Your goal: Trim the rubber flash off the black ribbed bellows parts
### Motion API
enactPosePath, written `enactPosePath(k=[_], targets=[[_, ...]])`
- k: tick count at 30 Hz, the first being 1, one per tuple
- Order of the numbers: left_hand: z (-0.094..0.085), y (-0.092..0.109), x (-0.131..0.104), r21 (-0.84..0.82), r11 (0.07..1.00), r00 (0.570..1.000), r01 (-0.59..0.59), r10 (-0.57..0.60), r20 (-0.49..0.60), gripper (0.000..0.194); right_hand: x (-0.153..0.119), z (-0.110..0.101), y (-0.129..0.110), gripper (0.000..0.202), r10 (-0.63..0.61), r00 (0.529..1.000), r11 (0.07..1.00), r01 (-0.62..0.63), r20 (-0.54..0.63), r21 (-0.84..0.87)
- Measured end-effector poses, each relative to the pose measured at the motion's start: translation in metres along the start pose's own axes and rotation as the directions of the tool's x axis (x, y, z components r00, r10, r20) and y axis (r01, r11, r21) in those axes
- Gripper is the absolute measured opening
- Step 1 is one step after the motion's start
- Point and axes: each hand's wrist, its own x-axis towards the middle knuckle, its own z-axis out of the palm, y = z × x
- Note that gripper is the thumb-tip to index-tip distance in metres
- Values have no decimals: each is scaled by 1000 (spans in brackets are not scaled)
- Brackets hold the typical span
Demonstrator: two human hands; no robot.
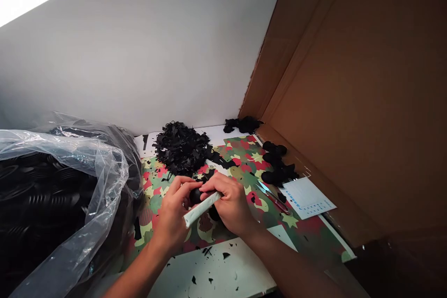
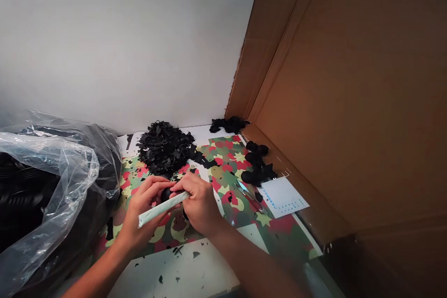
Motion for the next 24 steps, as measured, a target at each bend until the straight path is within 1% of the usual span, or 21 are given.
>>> enactPosePath(k=[3, 6, 9, 11, 12, 14, 17, 19, 20, 22, 23, 24], targets=[[2, -1, -2, 61, 998, 1000, -13, 12, 13, 24, -1, 0, -1, 27, -35, 999, 997, 35, 7, -67], [4, 1, -4, 123, 992, 999, -30, 29, 13, 14, 0, 0, -4, 24, -24, 1000, 996, 25, 5, -84], [10, 2, -5, 121, 991, 997, -55, 61, -49, 6, 3, -1, -6, 19, 89, 996, 993, -91, -31, -78], [16, 2, -4, 85, 994, 992, -76, 84, -98, 3, 5, 0, -5, 14, 201, 978, 978, -204, -60, -52], [19, 1, -4, 65, 995, 990, -79, 86, -114, 5, 6, 1, -4, 12, 249, 966, 967, -251, -71, -35], [24, -1, -3, 22, 998, 989, -59, 61, -132, 9, 7, 4, 0, 13, 310, 946, 950, -312, -93, -7], [28, -2, -5, -53, 998, 990, 14, -21, -138, 10, 10, 6, 7, 17, 329, 935, 943, -333, -128, -4], [25, 0, -8, -96, 995, 986, 26, -41, -161, 12, 15, -1, 15, 21, 335, 927, 940, -341, -171, -10], [23, 2, -11, -117, 993, 982, 7, -29, -187, 11, 18, -7, 19, 24, 338, 919, 937, -348, -203, -15], [16, 5, -14, -178, 983, 971, -41, -3, -240, 9, 26, -24, 31, 32, 348, 896, 929, -370, -276, -28], [12, 6, -15, -219, 974, 968, -52, -5, -252, 9, 29, -32, 37, 35, 349, 887, 925, -377, -301, -39], [8, 7, -14, -263, 964, 970, -38, -28, -240, 9, 31, -40, 42, 35, 347, 887, 923, -380, -304, -56]])
